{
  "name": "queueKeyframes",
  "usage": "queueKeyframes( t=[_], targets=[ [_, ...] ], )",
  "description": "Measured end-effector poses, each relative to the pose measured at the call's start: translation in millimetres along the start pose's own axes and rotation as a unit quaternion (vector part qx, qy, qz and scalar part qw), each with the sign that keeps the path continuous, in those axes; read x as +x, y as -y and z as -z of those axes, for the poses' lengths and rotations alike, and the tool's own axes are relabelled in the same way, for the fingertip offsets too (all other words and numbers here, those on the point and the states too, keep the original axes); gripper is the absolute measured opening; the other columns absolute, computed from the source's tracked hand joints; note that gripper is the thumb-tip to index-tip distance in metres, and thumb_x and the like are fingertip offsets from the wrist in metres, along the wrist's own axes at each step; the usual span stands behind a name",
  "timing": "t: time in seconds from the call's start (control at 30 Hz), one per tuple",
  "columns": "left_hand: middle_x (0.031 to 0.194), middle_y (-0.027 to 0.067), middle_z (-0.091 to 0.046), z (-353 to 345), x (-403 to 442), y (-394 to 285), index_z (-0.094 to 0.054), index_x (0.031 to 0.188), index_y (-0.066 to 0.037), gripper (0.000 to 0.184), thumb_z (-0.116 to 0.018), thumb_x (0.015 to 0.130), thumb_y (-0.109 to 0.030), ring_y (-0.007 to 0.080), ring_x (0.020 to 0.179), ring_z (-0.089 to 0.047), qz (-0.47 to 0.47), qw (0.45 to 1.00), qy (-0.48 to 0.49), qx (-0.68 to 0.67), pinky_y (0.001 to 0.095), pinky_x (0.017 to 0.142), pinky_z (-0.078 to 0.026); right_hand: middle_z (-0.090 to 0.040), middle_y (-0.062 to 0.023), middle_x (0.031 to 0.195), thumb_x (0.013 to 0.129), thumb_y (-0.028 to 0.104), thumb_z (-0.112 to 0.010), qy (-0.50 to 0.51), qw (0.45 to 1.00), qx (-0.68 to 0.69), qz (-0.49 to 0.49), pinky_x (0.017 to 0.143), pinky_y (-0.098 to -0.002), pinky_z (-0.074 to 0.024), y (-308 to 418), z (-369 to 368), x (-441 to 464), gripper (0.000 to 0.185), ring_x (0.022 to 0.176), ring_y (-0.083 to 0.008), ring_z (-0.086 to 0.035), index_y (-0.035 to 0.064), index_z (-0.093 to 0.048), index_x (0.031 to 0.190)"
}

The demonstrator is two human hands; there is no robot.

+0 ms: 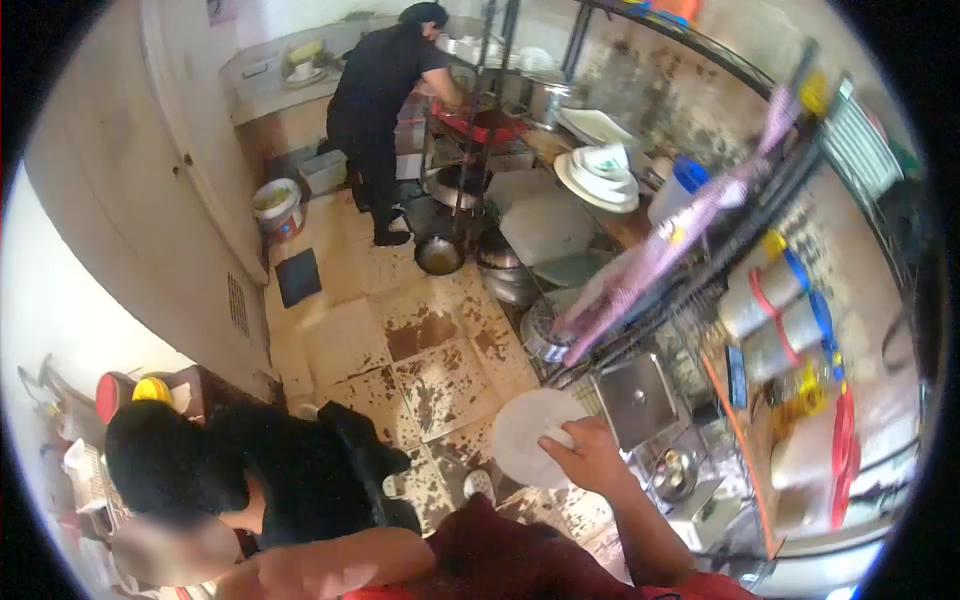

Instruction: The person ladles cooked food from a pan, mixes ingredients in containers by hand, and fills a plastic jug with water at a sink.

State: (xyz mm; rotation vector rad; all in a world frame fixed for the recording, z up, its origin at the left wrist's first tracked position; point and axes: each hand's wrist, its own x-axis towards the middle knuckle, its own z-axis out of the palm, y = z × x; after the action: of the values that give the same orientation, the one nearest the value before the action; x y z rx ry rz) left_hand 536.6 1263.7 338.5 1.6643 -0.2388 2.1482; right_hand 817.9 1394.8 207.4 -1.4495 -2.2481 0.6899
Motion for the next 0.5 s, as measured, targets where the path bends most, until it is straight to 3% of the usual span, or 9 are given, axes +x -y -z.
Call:
queueKeyframes(
  t=[0.03, 0.13, 0.23, 0.27, 0.33, 0.37, 0.4, 0.43, 0.5],
  targets=[
    [0.11, 0.0046, -0.057, 13.1, 0.7, 26.7, -0.039, 0.132, -0.011, 0.057, -0.065, 0.081, -0.02, 0.0202, 0.091, -0.053, -0.012, 0.998, -0.057, 0.007, 0.0325, 0.07, -0.044, -0.059, -0.0211, 0.07, 0.078, 0.04, -0.064, 0.013, 1.0, 0.009, 0.005, 0.068, -0.0435, -0.0449, -9.2, 1.3, 26.2, 0.041, 0.076, -0.0386, -0.056, -0.0009, -0.062, 0.076],
    [0.113, 0.0115, -0.055, 74.5, 7.1, 50.2, -0.033, 0.134, -0.011, 0.063, -0.065, 0.081, -0.024, 0.0243, 0.091, -0.054, 0.078, 0.983, -0.05, 0.16, 0.0344, 0.07, -0.046, -0.059, -0.0217, 0.069, 0.079, 0.042, -0.062, 0.04, 0.999, 0.037, -0.002, 0.064, -0.0435, -0.0453, -45.7, 2.2, 107.4, 0.043, 0.072, -0.0387, -0.058, -0.001, -0.062, 0.074],
    [0.117, 0.0172, -0.051, 109.6, 30.1, 96.5, -0.027, 0.136, -0.008, 0.068, -0.065, 0.081, -0.022, 0.0262, 0.09, -0.055, 0.097, 0.944, -0.091, 0.302, 0.0353, 0.073, -0.045, -0.058, -0.0222, 0.067, 0.08, 0.043, -0.06, 0.061, 0.997, 0.038, 0.011, 0.06, -0.0442, -0.0451, -56.8, 0.5, 204.7, 0.045, 0.066, -0.039, -0.058, -0.0009, -0.06, 0.07],
    [0.118, 0.0206, -0.051, 127.4, 28.6, 104.9, -0.027, 0.136, -0.003, 0.071, -0.065, 0.08, -0.025, 0.028, 0.086, -0.056, 0.08, 0.914, -0.115, 0.382, 0.0363, 0.075, -0.045, -0.058, -0.0225, 0.066, 0.08, 0.043, -0.06, 0.068, 0.996, 0.04, 0.039, 0.058, -0.0445, -0.0449, -55.9, -2.8, 240.9, 0.045, 0.064, -0.0391, -0.058, -0.0009, -0.06, 0.069],
    [0.111, 0.0165, -0.054, 160.2, 23.6, 125.1, -0.035, 0.129, 0.0, 0.058, -0.06, 0.083, -0.027, 0.0241, 0.091, -0.055, 0.099, 0.818, -0.201, 0.529, 0.035, 0.079, -0.045, -0.057, -0.0225, 0.065, 0.079, 0.043, -0.06, 0.082, 0.991, 0.004, 0.105, 0.057, -0.0449, -0.0443, -45.6, -10.0, 318.9, 0.044, 0.062, -0.039, -0.057, 0.0001, -0.059, 0.067],
    [0.106, 0.0133, -0.055, 181.8, 9.2, 123.2, -0.042, 0.124, -0.001, 0.053, -0.057, 0.084, -0.032, 0.022, 0.096, -0.054, 0.127, 0.759, -0.241, 0.591, 0.0343, 0.082, -0.045, -0.057, -0.0223, 0.065, 0.079, 0.043, -0.06, 0.091, 0.985, -0.036, 0.141, 0.057, -0.0451, -0.044, -33.3, -17.2, 357.8, 0.044, 0.063, -0.0388, -0.057, 0.001, -0.058, 0.066],
    [0.105, 0.0093, -0.053, 188.3, 9.8, 130.8, -0.041, 0.126, 0.0, 0.05, -0.059, 0.084, -0.022, 0.0183, 0.101, -0.05, 0.175, 0.664, -0.32, 0.652, 0.0301, 0.085, -0.042, -0.057, -0.0216, 0.065, 0.079, 0.043, -0.06, 0.116, 0.982, 0.006, 0.147, 0.057, -0.0455, -0.0439, -22.1, -30.4, 390.5, 0.043, 0.062, -0.0385, -0.057, 0.0022, -0.059, 0.066],
    [0.107, 0.0119, -0.054, 196.5, 12.4, 145.6, -0.038, 0.128, 0.0, 0.051, -0.058, 0.085, -0.019, 0.0197, 0.097, -0.052, 0.202, 0.664, -0.324, 0.643, 0.0313, 0.083, -0.043, -0.057, -0.0208, 0.064, 0.079, 0.044, -0.06, 0.137, 0.977, 0.042, 0.16, 0.058, -0.0459, -0.0438, -11.5, -42.1, 430.7, 0.043, 0.062, -0.0382, -0.057, 0.0033, -0.059, 0.065],
    [0.109, 0.0171, -0.055, 215.4, 21.9, 167.1, -0.033, 0.131, 0.001, 0.054, -0.058, 0.086, -0.015, 0.0224, 0.088, -0.055, 0.261, 0.659, -0.324, 0.627, 0.0336, 0.078, -0.045, -0.057, -0.0193, 0.064, 0.078, 0.044, -0.061, 0.131, 0.946, 0.061, 0.291, 0.06, -0.0467, -0.0438, 6.4, -82.8, 500.7, 0.041, 0.062, -0.0376, -0.057, 0.0047, -0.058, 0.064]
  ],
)
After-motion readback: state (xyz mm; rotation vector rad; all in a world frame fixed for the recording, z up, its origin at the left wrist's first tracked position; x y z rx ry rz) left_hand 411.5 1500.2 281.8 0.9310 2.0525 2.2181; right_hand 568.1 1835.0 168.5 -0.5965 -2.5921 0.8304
